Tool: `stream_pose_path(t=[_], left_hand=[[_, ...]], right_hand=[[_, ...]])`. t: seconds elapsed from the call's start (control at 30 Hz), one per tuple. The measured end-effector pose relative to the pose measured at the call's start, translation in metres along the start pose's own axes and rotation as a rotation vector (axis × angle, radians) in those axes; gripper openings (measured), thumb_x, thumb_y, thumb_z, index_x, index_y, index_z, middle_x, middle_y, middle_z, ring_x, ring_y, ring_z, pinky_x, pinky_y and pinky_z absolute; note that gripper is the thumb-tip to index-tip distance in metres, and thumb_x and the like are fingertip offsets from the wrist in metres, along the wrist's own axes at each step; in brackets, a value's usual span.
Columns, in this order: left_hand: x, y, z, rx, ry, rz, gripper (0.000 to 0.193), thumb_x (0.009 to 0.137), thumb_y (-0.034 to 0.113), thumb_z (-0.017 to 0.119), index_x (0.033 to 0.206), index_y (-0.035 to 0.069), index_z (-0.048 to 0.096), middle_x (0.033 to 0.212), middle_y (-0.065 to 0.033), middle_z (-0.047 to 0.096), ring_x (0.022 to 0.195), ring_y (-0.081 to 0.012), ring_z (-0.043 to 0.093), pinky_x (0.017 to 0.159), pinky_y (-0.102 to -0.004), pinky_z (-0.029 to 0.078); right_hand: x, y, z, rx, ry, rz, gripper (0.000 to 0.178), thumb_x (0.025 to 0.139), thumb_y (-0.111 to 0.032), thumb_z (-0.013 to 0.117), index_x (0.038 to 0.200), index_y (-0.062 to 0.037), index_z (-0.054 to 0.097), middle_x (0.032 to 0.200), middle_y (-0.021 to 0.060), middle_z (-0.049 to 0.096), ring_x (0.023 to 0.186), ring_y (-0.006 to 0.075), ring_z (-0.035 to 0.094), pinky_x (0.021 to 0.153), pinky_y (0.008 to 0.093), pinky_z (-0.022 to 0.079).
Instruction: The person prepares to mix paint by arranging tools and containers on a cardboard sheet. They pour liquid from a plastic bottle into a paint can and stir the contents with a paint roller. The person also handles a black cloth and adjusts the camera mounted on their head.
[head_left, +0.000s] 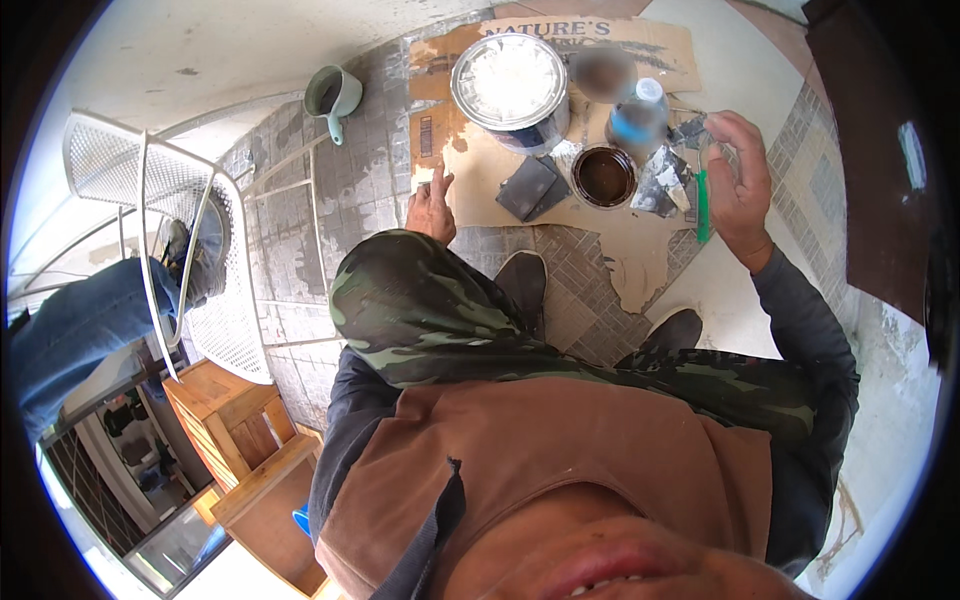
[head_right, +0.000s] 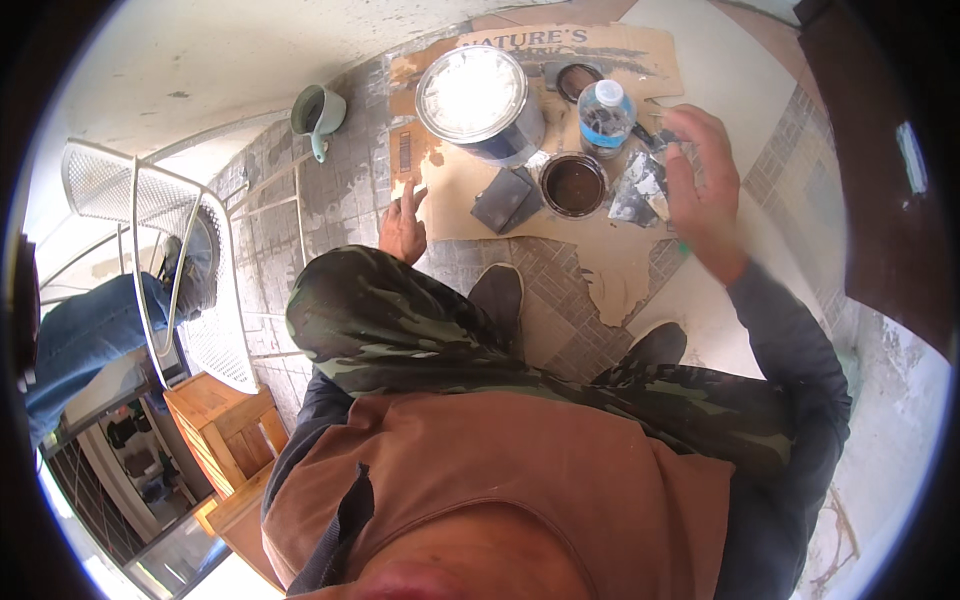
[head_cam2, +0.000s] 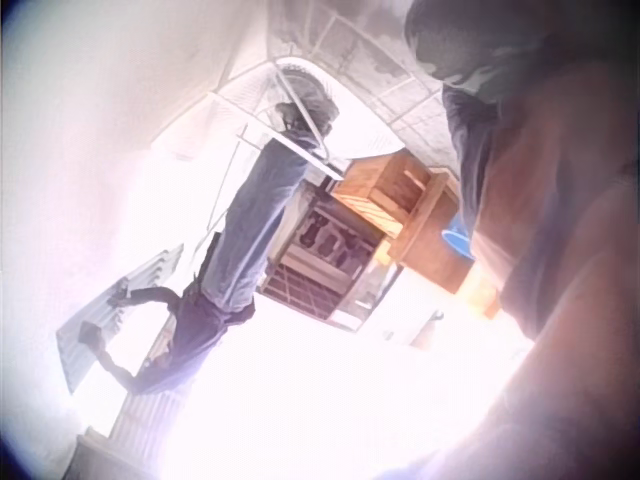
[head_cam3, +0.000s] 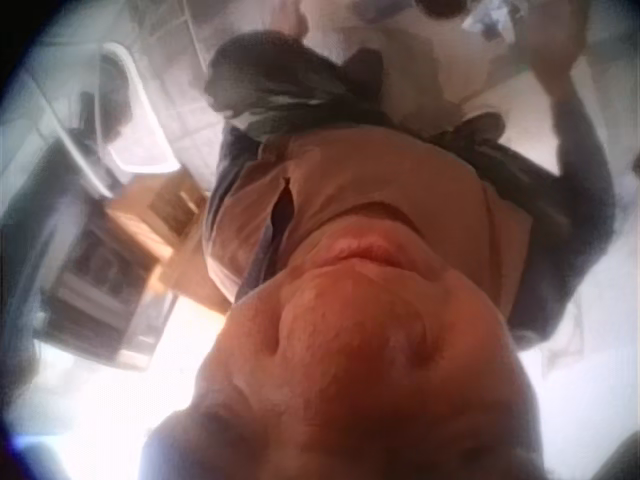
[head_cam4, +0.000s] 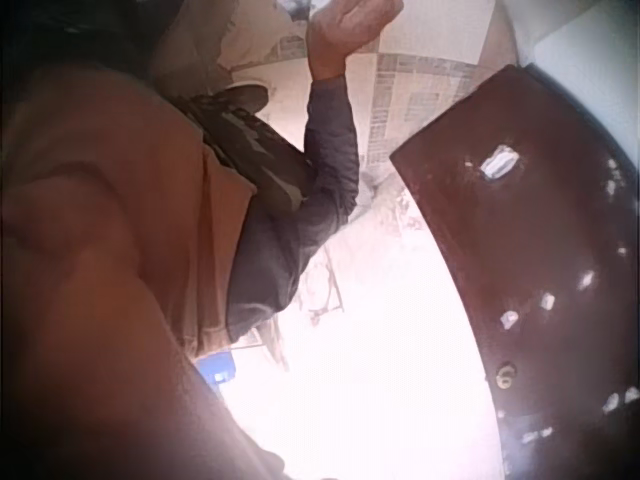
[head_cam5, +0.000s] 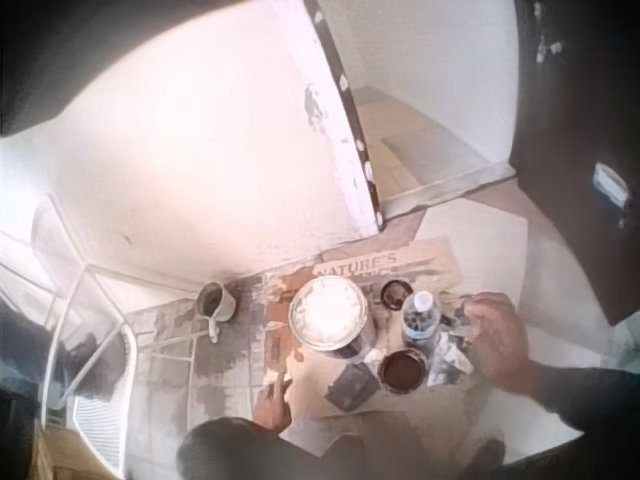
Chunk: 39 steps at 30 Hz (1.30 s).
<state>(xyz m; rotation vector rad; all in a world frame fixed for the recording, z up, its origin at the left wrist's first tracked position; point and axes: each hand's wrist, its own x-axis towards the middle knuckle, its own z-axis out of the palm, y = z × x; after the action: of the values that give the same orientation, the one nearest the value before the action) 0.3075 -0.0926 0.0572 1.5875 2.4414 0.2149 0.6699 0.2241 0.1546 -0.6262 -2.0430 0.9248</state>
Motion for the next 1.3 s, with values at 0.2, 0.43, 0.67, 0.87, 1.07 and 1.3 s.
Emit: stream_pose_path(t=[0.2, 0.43, 0.67, 0.87, 1.07, 1.3], left_hand=[[0.0, -0.001, 0.044, 0.442, -0.126, 0.202, 0.09, 0.08, 0.007, 0.06, 0.157, -0.007, 0.016, 0.145, -0.0237, 0.047, 0.136, -0.0392, 0.041, 0.111, -0.0604, 0.032], [-0.001, 0.011, 0.045, 0.452, -0.364, 0.296, 0.095, 0.074, 0.004, 0.063, 0.156, -0.008, 0.016, 0.141, -0.022, 0.051, 0.139, -0.0326, 0.042, 0.119, -0.0619, 0.021], [0.002, -0.011, 0.0, 0.052, -0.04, 0.198, 0.093, 0.076, -0.008, 0.05, 0.16, 0.002, 0.009, 0.137, -0.0057, 0.065, 0.141, -0.0321, 0.044, 0.12, -0.0643, 0.023], [0.01, -0.003, -0.033, -0.203, 0.322, 0.02, 0.092, 0.076, -0.015, 0.054, 0.16, 0.01, 0.024, 0.128, -0.0072, 0.068, 0.116, -0.0338, 0.058, 0.108, -0.0482, 0.043], [0.003, -0.024, 0.009, -0.492, 0.507, -0.028, 0.092, 0.082, 0.004, 0.079, 0.16, 0.016, 0.031, 0.1, -0.0132, 0.069, 0.094, -0.0298, 0.066, 0.085, -0.0384, 0.051], [0.001, -0.057, -0.002, -0.717, 0.494, -0.405, 0.092, 0.083, 0.012, 0.08, 0.161, 0.021, 0.03, 0.082, -0.0057, 0.066, 0.077, -0.0149, 0.063, 0.074, -0.0337, 0.054]], right_hand=[[-0.007, -0.015, 0.01, 0.015, -0.035, -0.015, 0.034, 0.091, 0.007, 0.052, 0.123, 0.001, 0.06, 0.126, 0.0164, 0.061, 0.119, 0.0264, 0.06, 0.104, 0.0357, 0.045], [-0.006, -0.013, 0.023, 0.183, -0.031, 0.133, 0.036, 0.092, 0.005, 0.053, 0.127, -0.0008, 0.059, 0.127, 0.0148, 0.061, 0.117, 0.0235, 0.062, 0.102, 0.0343, 0.046], [-0.009, -0.009, 0.013, 0.223, 0.009, 0.095, 0.037, 0.099, 0.003, 0.05, 0.135, 0.0044, 0.053, 0.132, 0.0156, 0.057, 0.121, 0.0261, 0.059, 0.106, 0.0366, 0.044], [-0.011, -0.011, 0.013, 0.231, -0.005, 0.118, 0.037, 0.098, 0.004, 0.05, 0.136, 0.005, 0.051, 0.131, 0.0153, 0.056, 0.121, 0.0236, 0.055, 0.108, 0.0361, 0.041], [0.015, -0.064, 0.005, 0.254, -0.17, -0.1, 0.034, 0.092, 0.004, 0.058, 0.126, 0.0037, 0.056, 0.117, 0.0176, 0.061, 0.108, 0.0265, 0.061, 0.097, 0.0365, 0.047], [0.115, -0.199, 0.001, 0.185, -0.188, -0.843, 0.035, 0.081, 0.003, 0.071, 0.114, 0.0007, 0.06, 0.088, 0.0145, 0.062, 0.07, 0.0306, 0.059, 0.062, 0.0417, 0.048]])
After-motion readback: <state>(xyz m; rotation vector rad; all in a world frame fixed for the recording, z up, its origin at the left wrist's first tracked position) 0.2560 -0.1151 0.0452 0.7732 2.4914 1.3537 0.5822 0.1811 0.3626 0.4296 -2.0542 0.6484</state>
